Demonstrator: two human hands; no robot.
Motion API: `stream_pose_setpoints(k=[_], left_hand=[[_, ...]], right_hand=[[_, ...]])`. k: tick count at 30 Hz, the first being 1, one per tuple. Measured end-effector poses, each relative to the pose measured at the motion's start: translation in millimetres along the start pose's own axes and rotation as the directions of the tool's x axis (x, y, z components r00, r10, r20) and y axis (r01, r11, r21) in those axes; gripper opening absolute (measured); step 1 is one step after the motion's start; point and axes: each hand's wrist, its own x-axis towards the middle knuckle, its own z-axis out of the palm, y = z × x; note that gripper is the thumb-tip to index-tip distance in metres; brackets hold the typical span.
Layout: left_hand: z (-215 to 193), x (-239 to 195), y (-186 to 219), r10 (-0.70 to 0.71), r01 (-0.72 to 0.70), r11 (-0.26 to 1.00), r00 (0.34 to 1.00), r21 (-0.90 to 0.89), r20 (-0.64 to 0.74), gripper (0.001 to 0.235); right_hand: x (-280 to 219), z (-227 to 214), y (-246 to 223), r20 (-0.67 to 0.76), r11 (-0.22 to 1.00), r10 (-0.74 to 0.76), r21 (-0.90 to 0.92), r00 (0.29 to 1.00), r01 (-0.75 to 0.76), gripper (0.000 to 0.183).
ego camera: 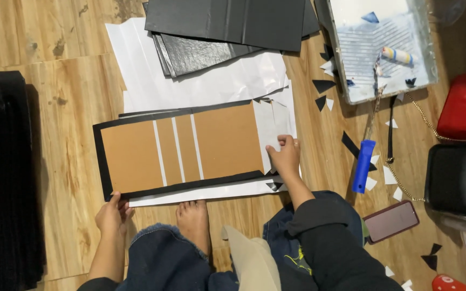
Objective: The person sits on the floor and applies glue to a cardboard sheet using a roller. They then fold and press white paper strips onto the glued areas. The person repeats this process with multiple sheets, stacking the finished items.
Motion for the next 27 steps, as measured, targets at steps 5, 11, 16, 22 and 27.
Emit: stream_pose_setpoints(k=[5,11,16,22,27], left_hand=[[-10,72,-43,0.084,-0.087,0.996,0.993,0.034,0.079,0.031],[-8,103,-64,0.119,-0.115,0.992,0.989,-0.042,0.089,0.026],[-7,70,-45,0.121,-0.123,0.992,0.990,0.026,0.067,0.027],[-14,76,-49,0.140,-0.143,0.988,0.988,0.058,0.063,0.026],[-2,107,-73,0.223,-0.222,0.971,0.975,-0.083,-0.002,0.034]], right_hand=[[3,-10,-2,-0.103,0.978,0.065,-0.189,0.993,-0.083,0.064],[3,-17,-11,-0.107,0.987,0.072,-0.135,0.992,-0.086,0.060],[-7,-20,-19,-0.103,0.992,0.016,-0.125,0.995,-0.029,0.050],[2,-13,0,-0.090,0.984,0.014,-0.177,0.996,-0.030,0.053],[29,-11,37,0.122,0.958,0.160,-0.260,0.980,-0.124,0.082]])
